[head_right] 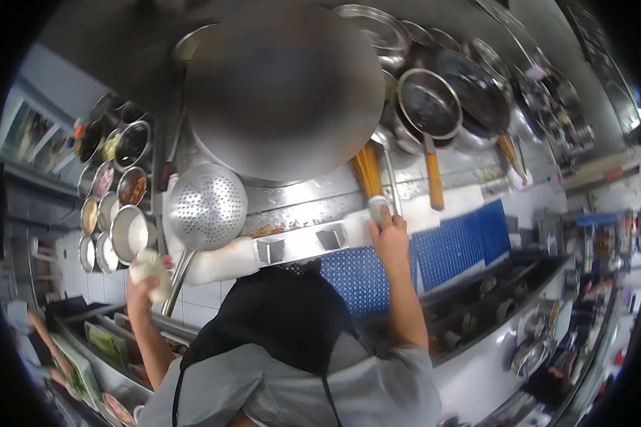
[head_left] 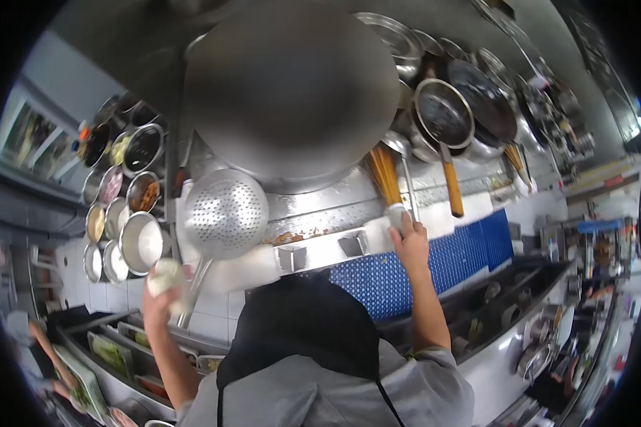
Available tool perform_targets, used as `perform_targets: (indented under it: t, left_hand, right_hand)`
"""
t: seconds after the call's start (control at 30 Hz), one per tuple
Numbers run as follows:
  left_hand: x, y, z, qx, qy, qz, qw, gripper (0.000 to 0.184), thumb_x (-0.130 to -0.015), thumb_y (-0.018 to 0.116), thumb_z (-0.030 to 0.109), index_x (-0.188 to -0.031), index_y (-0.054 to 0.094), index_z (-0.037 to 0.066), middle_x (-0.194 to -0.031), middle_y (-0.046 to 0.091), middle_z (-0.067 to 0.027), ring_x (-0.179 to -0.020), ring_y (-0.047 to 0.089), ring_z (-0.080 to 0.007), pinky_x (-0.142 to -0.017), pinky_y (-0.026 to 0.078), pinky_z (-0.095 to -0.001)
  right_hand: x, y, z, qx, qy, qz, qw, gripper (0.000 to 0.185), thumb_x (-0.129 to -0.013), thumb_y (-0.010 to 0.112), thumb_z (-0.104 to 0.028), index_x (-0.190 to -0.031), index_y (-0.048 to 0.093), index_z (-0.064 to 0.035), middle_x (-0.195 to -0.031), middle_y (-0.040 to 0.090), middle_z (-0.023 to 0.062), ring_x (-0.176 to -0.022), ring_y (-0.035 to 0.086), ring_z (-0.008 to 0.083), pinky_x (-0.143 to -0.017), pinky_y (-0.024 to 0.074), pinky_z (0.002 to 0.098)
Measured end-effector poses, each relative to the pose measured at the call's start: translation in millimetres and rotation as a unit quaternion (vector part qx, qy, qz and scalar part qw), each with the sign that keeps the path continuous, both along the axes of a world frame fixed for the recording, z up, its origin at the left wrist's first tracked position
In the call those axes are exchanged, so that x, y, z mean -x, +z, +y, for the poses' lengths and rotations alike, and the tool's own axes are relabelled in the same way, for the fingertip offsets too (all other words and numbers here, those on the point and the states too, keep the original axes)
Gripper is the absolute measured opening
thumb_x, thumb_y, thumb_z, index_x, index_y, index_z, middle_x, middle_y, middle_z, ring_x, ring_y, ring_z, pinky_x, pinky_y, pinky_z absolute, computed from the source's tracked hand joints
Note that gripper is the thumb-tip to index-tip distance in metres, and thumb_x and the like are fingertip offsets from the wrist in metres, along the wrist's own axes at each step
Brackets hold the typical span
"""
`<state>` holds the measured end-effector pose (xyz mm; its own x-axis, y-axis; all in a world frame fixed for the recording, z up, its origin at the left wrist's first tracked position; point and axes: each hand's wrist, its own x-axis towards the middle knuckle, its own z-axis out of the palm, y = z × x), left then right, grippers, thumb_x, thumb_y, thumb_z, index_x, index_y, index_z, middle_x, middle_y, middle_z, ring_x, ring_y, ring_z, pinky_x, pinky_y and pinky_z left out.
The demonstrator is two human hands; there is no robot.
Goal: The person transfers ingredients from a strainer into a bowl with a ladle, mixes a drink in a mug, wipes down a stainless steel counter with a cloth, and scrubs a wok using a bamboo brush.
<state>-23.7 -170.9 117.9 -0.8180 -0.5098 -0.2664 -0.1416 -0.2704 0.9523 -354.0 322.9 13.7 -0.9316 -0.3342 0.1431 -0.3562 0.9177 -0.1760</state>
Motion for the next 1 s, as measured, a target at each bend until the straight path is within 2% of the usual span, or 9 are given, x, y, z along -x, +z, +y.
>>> perform_targets:
  t: [0.17, 0.23, 0.3, 0.4, 0.57, 0.67, 0.77, 0.9, 1.0]
  left_hand:
    - [39, -18, 9, -0.135, 0.082, 0.059, 0.986, 0.072, -0.075, 0.081, 0.026, -0.133, 0.045, 0.001, -0.114, 0.063, -0.021, -0.1, 0.068, -0.0338, -0.081, 0.06, -0.0449]
    - [28, -19, 18, -0.194, 0.113, 0.113, 0.968, 0.076, -0.078, 0.081, 0.037, -0.134, 0.045, 0.001, -0.118, 0.061, -0.0186, -0.105, 0.066, -0.0319, -0.084, 0.058, -0.0445]
    - [19, -21, 30, -0.239, 0.146, 0.165, 0.946, 0.076, -0.079, 0.081, 0.039, -0.134, 0.046, 0.001, -0.119, 0.06, -0.0168, -0.106, 0.065, -0.0302, -0.085, 0.058, -0.0432]
    - [16, -31, 36, -0.178, 0.148, 0.105, 0.967, 0.072, -0.074, 0.081, 0.031, -0.132, 0.05, 0.001, -0.105, 0.065, -0.0162, -0.088, 0.067, -0.0272, -0.074, 0.057, -0.0389]
    - [37, -4, 53, -0.168, 0.179, 0.076, 0.967, 0.062, -0.066, 0.072, 0.007, -0.125, 0.054, -0.001, -0.1, 0.066, -0.0112, -0.081, 0.068, -0.0232, -0.069, 0.057, -0.0359]
    - [41, 5, 62, -0.14, 0.195, 0.106, 0.965, 0.065, -0.06, 0.073, 0.006, -0.123, 0.055, -0.001, -0.099, 0.066, -0.0106, -0.08, 0.068, -0.0223, -0.068, 0.057, -0.0346]
    - [49, 10, 68, -0.145, 0.187, 0.121, 0.964, 0.068, -0.056, 0.074, 0.007, -0.121, 0.057, -0.001, -0.098, 0.066, -0.0105, -0.08, 0.067, -0.0218, -0.069, 0.057, -0.0341]
    - [28, -13, 67, -0.103, 0.209, 0.04, 0.972, 0.065, -0.058, 0.073, 0.008, -0.12, 0.057, -0.001, -0.097, 0.066, -0.0104, -0.079, 0.067, -0.0221, -0.069, 0.056, -0.0342]
    - [-11, -26, 67, -0.096, 0.311, 0.0, 0.946, 0.065, -0.059, 0.072, 0.01, -0.121, 0.057, -0.001, -0.099, 0.066, -0.0111, -0.081, 0.067, -0.0238, -0.07, 0.055, -0.0347]
  right_hand:
    - [30, 2, -7, 0.128, -0.021, -0.136, 0.982, 0.076, -0.087, 0.068, -0.02, -0.152, 0.034, -0.0039, -0.099, 0.065, 0.0284, -0.08, 0.065, 0.0403, -0.069, 0.0535, 0.0466]
    - [14, 71, -6, 0.479, -0.166, -0.394, 0.767, 0.073, -0.088, 0.065, -0.018, -0.153, 0.034, -0.0055, -0.1, 0.068, 0.0255, -0.073, 0.068, 0.032, -0.053, 0.053, 0.0388]
    - [-3, 115, -2, 0.601, -0.126, -0.398, 0.682, 0.071, -0.088, 0.066, -0.018, -0.152, 0.036, -0.0071, -0.102, 0.068, 0.0218, -0.075, 0.069, 0.0243, -0.047, 0.0515, 0.0311]
    - [7, 174, -52, 0.595, -0.031, -0.323, 0.735, 0.072, -0.082, 0.071, -0.015, -0.147, 0.039, -0.0082, -0.111, 0.066, 0.0211, -0.079, 0.069, 0.0267, -0.051, 0.0543, 0.0335]
    - [94, 226, -179, 0.088, 0.196, -0.141, 0.966, 0.06, -0.073, 0.068, -0.019, -0.132, 0.059, -0.0154, -0.107, 0.071, 0.0218, -0.104, 0.067, 0.039, -0.091, 0.0521, 0.0427]
    - [118, 186, -268, -0.028, 0.26, -0.185, 0.947, 0.048, -0.074, 0.07, -0.025, -0.121, 0.067, -0.015, -0.11, 0.071, 0.0211, -0.106, 0.067, 0.0369, -0.096, 0.0513, 0.0447]
    - [156, 142, -359, 0.123, 0.182, -0.179, 0.959, 0.043, -0.079, 0.07, -0.026, -0.12, 0.068, -0.0118, -0.115, 0.069, 0.0231, -0.11, 0.065, 0.0407, -0.1, 0.05, 0.0441]
    - [158, 156, -407, 0.24, 0.074, -0.275, 0.928, 0.055, -0.075, 0.077, -0.026, -0.128, 0.066, -0.0144, -0.106, 0.073, 0.017, -0.091, 0.073, 0.0238, -0.048, 0.0563, 0.0349]
    - [132, 168, -343, 0.141, 0.259, -0.267, 0.917, 0.057, -0.073, 0.079, -0.025, -0.128, 0.067, -0.0143, -0.109, 0.073, 0.016, -0.098, 0.072, 0.0289, -0.076, 0.0587, 0.0391]
